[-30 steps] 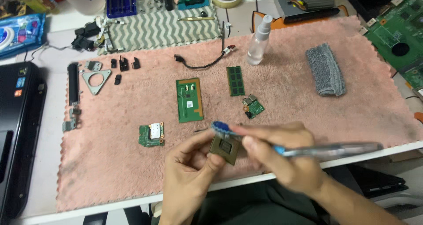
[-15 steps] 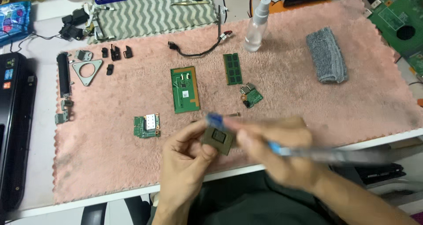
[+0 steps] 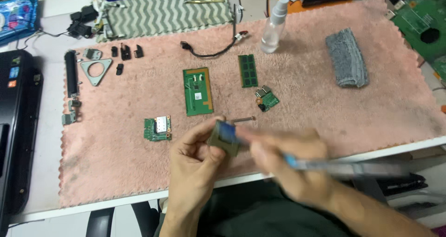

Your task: The person uses a toothbrush to scrub various disassembled electronic components on a pink towel. They handle a small circuit board, a CPU, a RAM stick, and a larger green circuit board, brushing each one before placing it back on the towel.

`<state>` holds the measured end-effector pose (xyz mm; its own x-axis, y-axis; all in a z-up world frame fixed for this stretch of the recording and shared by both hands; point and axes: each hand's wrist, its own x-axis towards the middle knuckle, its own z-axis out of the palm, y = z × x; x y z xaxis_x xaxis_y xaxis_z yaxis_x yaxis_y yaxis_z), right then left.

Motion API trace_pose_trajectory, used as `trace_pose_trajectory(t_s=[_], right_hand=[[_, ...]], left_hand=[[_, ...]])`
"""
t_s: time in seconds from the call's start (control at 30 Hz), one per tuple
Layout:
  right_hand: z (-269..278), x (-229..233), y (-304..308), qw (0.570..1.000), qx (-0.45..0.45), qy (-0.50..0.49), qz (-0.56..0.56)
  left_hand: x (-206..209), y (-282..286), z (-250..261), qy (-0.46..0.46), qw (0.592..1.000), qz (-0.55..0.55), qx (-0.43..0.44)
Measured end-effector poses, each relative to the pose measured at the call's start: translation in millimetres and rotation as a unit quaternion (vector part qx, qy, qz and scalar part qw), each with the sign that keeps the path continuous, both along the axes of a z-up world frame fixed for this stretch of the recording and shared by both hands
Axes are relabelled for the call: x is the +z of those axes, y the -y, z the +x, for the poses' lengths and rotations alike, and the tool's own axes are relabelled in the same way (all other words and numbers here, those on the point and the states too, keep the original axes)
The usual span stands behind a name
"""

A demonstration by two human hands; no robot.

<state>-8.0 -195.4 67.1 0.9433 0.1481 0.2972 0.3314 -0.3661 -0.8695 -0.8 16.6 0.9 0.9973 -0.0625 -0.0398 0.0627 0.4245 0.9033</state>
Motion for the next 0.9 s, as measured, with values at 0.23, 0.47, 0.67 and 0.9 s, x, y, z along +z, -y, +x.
trace_pose_trajectory(t_s=[0.23, 0.47, 0.67, 0.9], right_hand=[[-6.3, -14.0, 2.1, 0.996, 0.066, 0.032, 0.046], [2.7, -10.9, -1.1, 0.999, -0.016, 0.037, -0.029], [9.8, -28.6, 4.8, 0.993, 0.059, 0.081, 0.066], [-11.2, -17.8, 8.6, 0.994, 0.047, 0.085, -0.041]], left_hand=[[7.1, -2.3, -1.4, 0.028, 0.999, 0.041, 0.021], [-3.6, -2.1, -1.3, -0.003, 0.999, 0.022, 0.034], [9.4, -5.9, -3.1, 0.001, 1.000, 0.008, 0.015], [23.9, -3.8, -3.3, 0.070, 0.997, 0.010, 0.021]])
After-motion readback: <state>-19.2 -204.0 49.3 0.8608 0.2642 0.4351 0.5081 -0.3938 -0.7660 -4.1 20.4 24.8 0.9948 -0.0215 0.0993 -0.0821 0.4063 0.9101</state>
